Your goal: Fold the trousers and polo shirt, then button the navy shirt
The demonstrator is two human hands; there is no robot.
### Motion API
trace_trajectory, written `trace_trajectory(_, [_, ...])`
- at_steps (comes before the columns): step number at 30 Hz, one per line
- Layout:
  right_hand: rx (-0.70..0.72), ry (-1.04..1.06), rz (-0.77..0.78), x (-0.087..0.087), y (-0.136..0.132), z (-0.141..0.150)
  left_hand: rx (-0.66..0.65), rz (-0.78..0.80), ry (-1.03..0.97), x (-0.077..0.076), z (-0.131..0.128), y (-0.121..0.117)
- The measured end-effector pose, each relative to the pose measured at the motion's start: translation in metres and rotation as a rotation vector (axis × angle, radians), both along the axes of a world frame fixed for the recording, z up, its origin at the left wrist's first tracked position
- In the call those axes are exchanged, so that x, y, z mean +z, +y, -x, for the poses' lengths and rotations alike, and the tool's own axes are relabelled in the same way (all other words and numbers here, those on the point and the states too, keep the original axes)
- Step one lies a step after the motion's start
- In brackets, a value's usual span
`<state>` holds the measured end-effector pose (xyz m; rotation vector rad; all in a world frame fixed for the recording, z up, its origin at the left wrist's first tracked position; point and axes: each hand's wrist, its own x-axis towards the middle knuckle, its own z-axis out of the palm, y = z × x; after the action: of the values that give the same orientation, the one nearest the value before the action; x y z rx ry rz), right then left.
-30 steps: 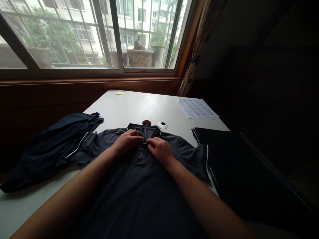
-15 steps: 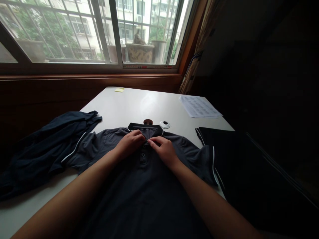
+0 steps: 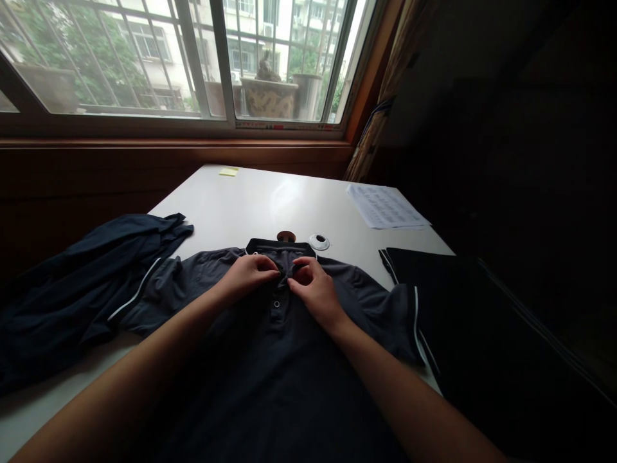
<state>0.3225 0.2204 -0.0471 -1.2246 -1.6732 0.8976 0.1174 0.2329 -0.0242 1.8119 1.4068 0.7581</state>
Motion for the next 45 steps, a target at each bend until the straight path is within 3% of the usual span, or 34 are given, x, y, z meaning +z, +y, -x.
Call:
trace_trajectory(5, [-0.012, -0.038, -0.044, -0.001, -0.001, 0.002, 0.027, 0.009, -0.051, 0.003, -0.005, -0.002])
trace_trajectory(12, [-0.071, 0.013, -0.114, -0.001, -0.005, 0.004, 0.064, -0.070, -0.007, -0.006, -0.014, -0.007])
trace_trajectory(19, [-0.054, -0.166, -0.198, -0.001, -0.006, 0.007, 0.067, -0.046, -0.024, -0.007, -0.014, -0.006])
trace_trajectory(25, [-0.028, -0.194, -0.182, -0.005, -0.002, 0.007, 0.024, -0.006, -0.040, -0.008, -0.011, -0.003])
trace_trajectory(45, [-0.022, 0.033, -0.048, -0.004, -0.003, 0.005, 0.040, 0.028, -0.070, -0.009, -0.011, -0.003])
